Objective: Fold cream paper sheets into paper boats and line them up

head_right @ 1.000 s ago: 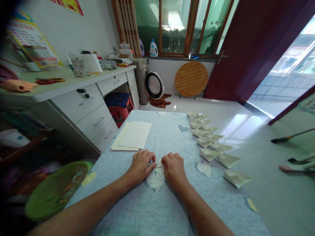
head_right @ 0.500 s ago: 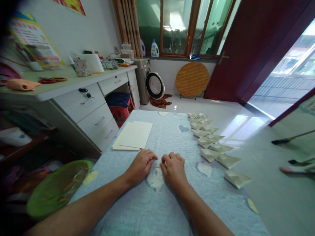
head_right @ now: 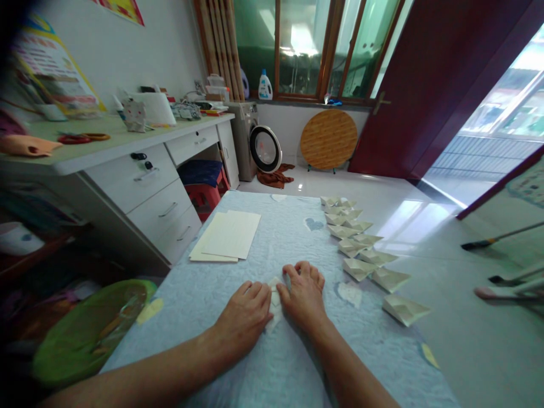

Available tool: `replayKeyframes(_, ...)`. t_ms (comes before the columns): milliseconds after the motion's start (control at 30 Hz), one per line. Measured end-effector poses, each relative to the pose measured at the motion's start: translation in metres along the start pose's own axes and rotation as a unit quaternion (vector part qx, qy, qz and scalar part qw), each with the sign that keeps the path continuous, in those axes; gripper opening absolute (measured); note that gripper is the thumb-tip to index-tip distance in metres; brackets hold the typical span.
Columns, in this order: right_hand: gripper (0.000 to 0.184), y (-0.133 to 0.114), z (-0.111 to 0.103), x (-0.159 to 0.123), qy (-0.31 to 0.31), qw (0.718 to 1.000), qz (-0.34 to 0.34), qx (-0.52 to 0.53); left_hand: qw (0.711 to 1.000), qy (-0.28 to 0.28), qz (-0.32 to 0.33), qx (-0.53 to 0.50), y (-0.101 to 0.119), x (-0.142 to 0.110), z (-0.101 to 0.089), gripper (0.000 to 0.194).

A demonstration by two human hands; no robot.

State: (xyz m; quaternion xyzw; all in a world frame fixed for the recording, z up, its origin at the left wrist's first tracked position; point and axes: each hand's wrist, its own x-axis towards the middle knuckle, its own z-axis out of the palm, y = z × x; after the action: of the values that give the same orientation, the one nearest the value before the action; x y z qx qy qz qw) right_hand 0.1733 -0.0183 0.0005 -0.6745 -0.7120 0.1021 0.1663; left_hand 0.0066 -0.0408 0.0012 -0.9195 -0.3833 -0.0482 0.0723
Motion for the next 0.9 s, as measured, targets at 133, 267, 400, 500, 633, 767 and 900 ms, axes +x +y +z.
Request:
replayKeyframes(133, 0.03, 0.009, -0.002, 0.0, -0.015, 1.0, 0.012, -0.003, 1.0, -0.013, -0.011, 0.0, 0.0, 0.001, -0.004, 0.031)
replayKeyframes(267, 0.038, 0.012, -0.002, -0.001, -0.016, 1.0, 0.007, -0.006, 1.0, -0.009, -0.013, -0.005, 0.0, 0.001, -0.005, 0.03)
replayKeyframes(400, 0.044, 0.012, -0.001, -0.001, -0.023, 1.0, 0.009, -0.012, 1.0, -0.016, -0.013, -0.004, 0.0, 0.001, -0.005, 0.029)
replayKeyframes(500, 0.046, 0.011, -0.001, -0.001, -0.026, 1.0, 0.011, -0.012, 1.0, -0.022, -0.012, -0.002, 0.001, 0.002, -0.006, 0.028)
replayKeyframes(633, 0.047, 0.01, -0.001, -0.001, -0.033, 0.999, 0.016, -0.007, 1.0, -0.001, -0.017, 0.001, 0.003, 0.001, -0.005, 0.024)
replayKeyframes(767, 0.047, 0.01, -0.002, -0.001, -0.037, 0.999, 0.016, -0.004, 1.0, 0.013, -0.027, 0.002, 0.004, -0.001, -0.005, 0.019)
replayKeyframes(900, 0.047, 0.013, -0.001, 0.0, -0.039, 0.999, 0.01, -0.001, 1.0, 0.012, -0.023, 0.001, 0.003, -0.001, -0.006, 0.021)
